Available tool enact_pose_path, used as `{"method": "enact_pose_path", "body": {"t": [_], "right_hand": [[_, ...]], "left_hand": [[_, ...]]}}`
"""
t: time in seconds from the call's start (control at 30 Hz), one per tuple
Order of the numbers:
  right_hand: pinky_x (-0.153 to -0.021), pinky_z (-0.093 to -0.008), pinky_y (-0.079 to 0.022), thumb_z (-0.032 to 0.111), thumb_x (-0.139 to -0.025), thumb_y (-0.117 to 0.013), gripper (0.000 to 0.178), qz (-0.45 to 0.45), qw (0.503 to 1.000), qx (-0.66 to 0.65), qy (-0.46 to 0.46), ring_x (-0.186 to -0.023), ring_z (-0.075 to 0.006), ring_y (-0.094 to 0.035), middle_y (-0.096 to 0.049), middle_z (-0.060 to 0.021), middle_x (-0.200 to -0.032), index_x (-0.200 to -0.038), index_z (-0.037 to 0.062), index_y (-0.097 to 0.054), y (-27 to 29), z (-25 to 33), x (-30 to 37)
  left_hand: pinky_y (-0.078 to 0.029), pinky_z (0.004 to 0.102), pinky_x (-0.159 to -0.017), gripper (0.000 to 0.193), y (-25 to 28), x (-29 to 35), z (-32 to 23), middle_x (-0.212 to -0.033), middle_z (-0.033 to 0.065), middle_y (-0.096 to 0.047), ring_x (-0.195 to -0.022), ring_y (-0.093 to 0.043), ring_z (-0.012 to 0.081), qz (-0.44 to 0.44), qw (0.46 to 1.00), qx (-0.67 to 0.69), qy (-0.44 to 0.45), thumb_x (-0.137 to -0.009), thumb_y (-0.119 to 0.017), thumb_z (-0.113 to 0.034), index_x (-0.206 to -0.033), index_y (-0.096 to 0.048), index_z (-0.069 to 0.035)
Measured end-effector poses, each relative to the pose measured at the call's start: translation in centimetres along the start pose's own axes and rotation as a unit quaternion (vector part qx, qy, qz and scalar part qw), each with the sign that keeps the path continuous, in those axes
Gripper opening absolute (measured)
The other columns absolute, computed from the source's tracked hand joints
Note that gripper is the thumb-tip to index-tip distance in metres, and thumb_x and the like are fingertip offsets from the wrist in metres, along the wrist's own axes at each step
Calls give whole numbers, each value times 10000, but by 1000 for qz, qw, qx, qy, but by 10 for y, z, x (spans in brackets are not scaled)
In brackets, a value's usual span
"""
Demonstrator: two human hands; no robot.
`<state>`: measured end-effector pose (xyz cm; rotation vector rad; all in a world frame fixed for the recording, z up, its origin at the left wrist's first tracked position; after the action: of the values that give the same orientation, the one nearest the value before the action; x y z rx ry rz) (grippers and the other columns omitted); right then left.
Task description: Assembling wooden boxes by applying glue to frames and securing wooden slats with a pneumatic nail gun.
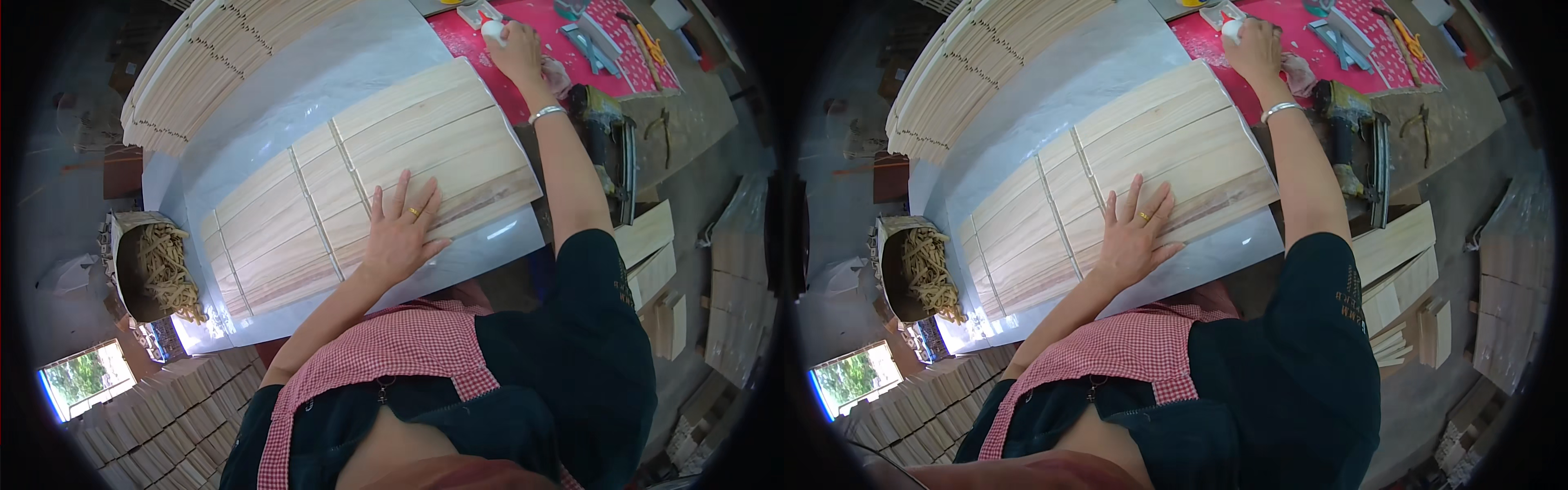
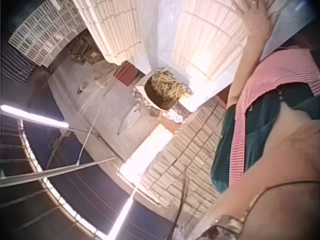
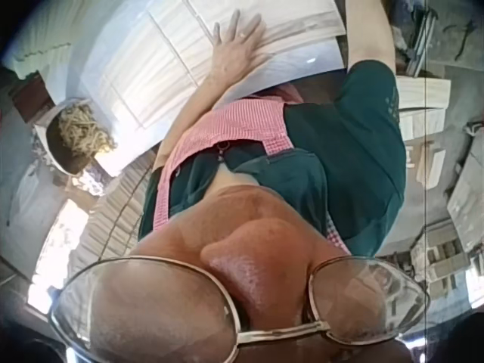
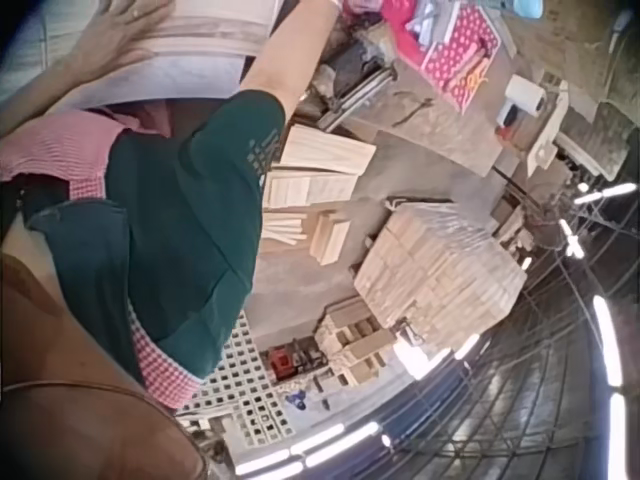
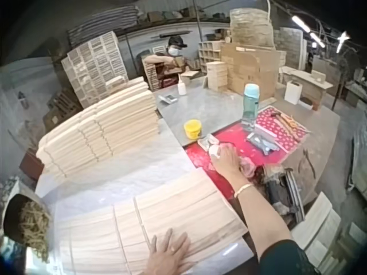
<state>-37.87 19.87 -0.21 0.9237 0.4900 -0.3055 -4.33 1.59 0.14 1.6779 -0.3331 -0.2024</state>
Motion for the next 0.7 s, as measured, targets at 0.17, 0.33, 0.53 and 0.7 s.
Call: {"method": "enact_pose_path", "body": {"t": [0.17, 0.33, 0.53, 0.7], "right_hand": [[-891, -420, -517, 138, -890, -645, 179, 13, 991, 29, 128, -953, -362, -634, -674, -140, -1046, -1044, 60, -693, -5, 6, 3], [-870, -423, -522, 147, -893, -644, 217, 19, 984, 42, 171, -943, -344, -648, -694, -137, -1065, -1075, 59, -723, 28, -2, 11], [-924, -437, -507, 173, -865, -719, 301, 105, 972, 3, 209, -1027, -349, -636, -685, -148, -1154, -1137, 47, -702, 97, 14, 60], [-1035, -420, -449, 149, -852, -726, 452, 261, 919, -94, 280, -1178, -343, -571, -622, -141, -1292, -1275, 24, -630, 100, 96, 186]], "left_hand": [[-128, 658, -1210, 781, -2, -3, 1, -1661, 29, -320, -1578, -99, 372, 1, 1000, 16, 1, -951, -571, -574, -1561, -398, -117], [-138, 660, -1205, 785, -5, -5, 2, -1657, 14, -326, -1575, -117, 371, -18, 1000, 16, -3, -934, -595, -569, -1556, -403, -130], [-156, 664, -1196, 759, -4, 2, 7, -1630, 11, -369, -1569, -139, 368, -45, 999, 9, 6, -923, -602, -551, -1527, -438, -121], [-169, 665, -1194, 755, -3, -4, 20, -1589, 23, -425, -1564, -147, 372, -73, 996, -41, 14, -922, -602, -564, -1499, -465, -98]]}}
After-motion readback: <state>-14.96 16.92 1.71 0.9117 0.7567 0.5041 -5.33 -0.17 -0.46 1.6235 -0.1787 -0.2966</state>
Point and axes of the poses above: each hand's wrist, its own x-axis away from the middle knuckle, its own y-axis out of the back of the hand, z = x × y, the point moved 5 cm from there along -x, towards the middle knuckle
